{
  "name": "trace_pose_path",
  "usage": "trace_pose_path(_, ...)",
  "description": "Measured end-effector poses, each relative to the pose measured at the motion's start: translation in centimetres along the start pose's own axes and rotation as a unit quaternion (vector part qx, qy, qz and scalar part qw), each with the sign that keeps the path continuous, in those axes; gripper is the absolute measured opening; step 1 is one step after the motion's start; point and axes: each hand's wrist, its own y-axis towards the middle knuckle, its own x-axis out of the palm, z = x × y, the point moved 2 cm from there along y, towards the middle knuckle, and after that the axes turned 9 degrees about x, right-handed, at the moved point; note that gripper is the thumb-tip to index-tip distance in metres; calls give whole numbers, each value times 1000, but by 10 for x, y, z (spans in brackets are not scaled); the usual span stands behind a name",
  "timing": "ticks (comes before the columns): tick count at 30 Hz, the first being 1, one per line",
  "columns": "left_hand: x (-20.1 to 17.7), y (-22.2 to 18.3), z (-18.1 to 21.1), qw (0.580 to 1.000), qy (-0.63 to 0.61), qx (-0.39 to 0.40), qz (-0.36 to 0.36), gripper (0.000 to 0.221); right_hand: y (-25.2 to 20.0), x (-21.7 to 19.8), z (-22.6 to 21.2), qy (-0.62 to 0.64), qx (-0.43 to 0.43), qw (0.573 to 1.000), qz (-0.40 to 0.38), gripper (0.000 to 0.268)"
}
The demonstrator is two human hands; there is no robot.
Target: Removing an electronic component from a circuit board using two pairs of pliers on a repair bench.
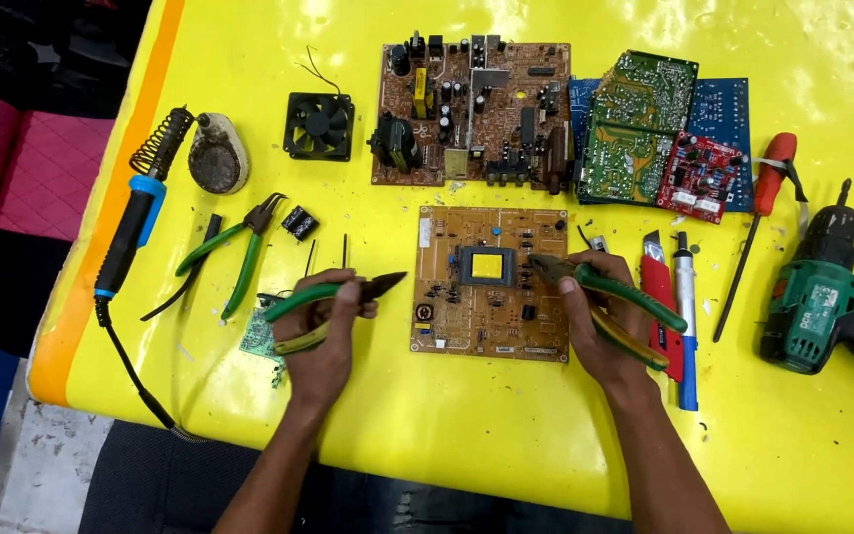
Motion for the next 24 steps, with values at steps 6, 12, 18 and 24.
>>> trace_pose_path(6,71,5,-12,994,-39,97,4,12,2,-4,-8,-17,0,1000,-5,20)
trace_pose_path(12,74,-3,-15,991,-6,133,0,7,-4,1,-16,-51,-10,999,-4,25)
trace_pose_path(18,65,-8,-22,983,32,180,35,6,-6,0,-3,-31,-12,999,25,23)
trace_pose_path(24,68,-7,-31,985,24,165,41,7,-3,0,-15,-42,-48,997,43,23)
